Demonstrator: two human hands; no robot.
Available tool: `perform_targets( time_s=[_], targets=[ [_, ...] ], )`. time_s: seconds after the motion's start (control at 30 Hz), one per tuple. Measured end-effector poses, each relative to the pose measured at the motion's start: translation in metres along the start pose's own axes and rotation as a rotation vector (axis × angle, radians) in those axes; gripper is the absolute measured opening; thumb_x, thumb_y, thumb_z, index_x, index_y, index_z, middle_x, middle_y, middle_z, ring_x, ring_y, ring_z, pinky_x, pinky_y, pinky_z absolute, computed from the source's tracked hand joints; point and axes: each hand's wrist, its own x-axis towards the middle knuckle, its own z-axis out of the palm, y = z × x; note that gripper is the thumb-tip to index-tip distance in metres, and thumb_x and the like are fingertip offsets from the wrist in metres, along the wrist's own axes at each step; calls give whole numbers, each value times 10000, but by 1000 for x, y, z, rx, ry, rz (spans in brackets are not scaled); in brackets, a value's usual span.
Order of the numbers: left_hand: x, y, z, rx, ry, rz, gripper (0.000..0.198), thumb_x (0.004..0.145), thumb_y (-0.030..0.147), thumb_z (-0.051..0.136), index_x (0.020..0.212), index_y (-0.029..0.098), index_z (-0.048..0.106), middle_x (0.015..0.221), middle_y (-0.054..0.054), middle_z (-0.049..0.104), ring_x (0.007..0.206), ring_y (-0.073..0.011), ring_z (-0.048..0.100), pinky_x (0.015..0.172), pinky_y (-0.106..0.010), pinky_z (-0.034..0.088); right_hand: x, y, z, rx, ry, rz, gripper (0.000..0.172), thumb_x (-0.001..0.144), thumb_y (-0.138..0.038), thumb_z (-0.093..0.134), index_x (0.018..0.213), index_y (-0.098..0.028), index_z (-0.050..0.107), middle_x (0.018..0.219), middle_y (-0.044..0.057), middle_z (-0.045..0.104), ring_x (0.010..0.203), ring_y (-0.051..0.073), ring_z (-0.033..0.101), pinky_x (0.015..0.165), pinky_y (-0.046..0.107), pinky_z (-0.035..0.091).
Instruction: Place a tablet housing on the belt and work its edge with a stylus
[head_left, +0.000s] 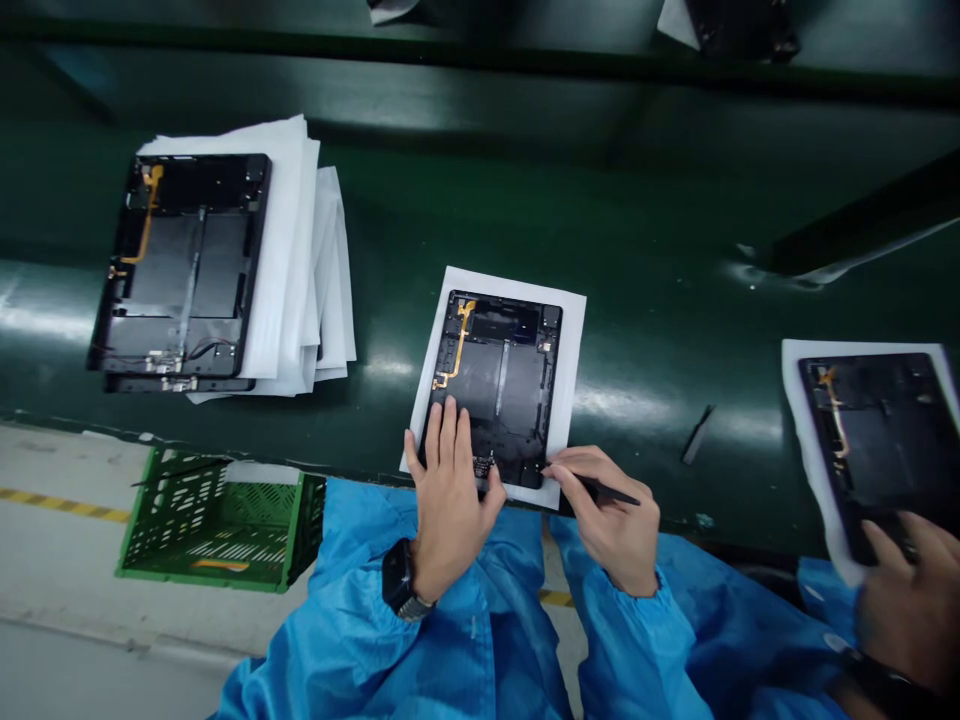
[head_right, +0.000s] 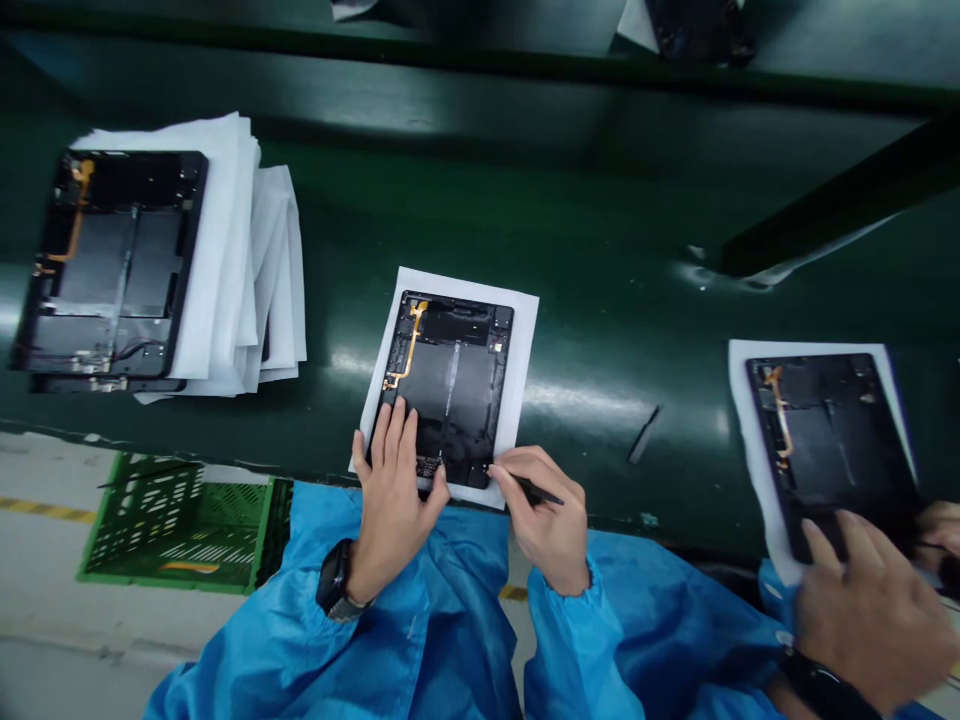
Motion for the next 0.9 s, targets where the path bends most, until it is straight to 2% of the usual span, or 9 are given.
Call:
perform_targets(
  time_s=[0.13,0.37,0.53,0.7,0.77,0.8,0.83,0.87,0.9],
  targets=[
    [0,-1,-1,-6,7,-3,655,958,257,468,1548,77,249,1644,-154,215,1542,-286,163,1249,-584,76,-1,2,-1,-8,-4,12,88,891,-111,659,839,-175,690,883,65,667,853,190,645,742,322,521],
    [-2,-1,0,3,17,-1,670,951,254,478,1553,82,240,1647,-151,208,1545,-283,152,1251,-582,83,-3,-1,3,-44,66,-9,84,902,-121,648,845,-169,687,867,65,665,835,183,640,738,316,516],
    [-1,-2,3,-2,25,3,663,957,254,468,1555,81,241,1642,-165,217,1547,-286,141,1251,-586,82,-5,3,5,-24,90,31,82,910,-158,654,835,-171,684,856,61,666,825,173,645,720,295,522],
    [-5,-6,2,-14,56,14,667,969,253,458,1579,118,224,1647,-156,206,1546,-287,151,1245,-605,129,-8,7,5,72,236,137,143,908,-264,671,820,-153,690,800,56,687,744,179,677,676,270,576],
    [-10,-6,4,23,112,50,641,955,231,477,1570,196,300,1646,-118,228,1529,-300,216,1225,-603,217,-7,3,5,16,316,116,191,899,-298,682,785,-146,697,735,50,694,672,183,686,634,251,590],
    [-10,-5,8,51,156,90,605,933,209,499,1528,260,400,1635,-87,270,1507,-305,279,1219,-587,249,-6,1,6,-17,343,88,215,895,-306,685,747,-151,696,690,47,688,629,186,684,577,238,583],
    [-9,-3,12,67,223,169,541,904,200,533,1432,317,533,1591,-56,371,1459,-305,378,1222,-568,263,-3,-1,7,-25,401,62,221,903,-302,674,731,-163,694,658,40,682,577,184,670,529,236,577],
    [-5,-1,15,72,303,188,459,878,182,565,1280,385,649,1501,-5,505,1391,-281,480,1232,-538,273,1,-3,7,-5,429,10,202,900,-300,674,736,-184,698,630,32,674,527,191,652,484,254,573],
    [0,1,18,66,347,223,419,868,165,581,1166,434,699,1388,34,612,1316,-248,559,1222,-500,321,6,-5,8,18,399,-68,159,885,-321,691,768,-216,715,622,27,669,498,210,637,446,292,568]
  ],
)
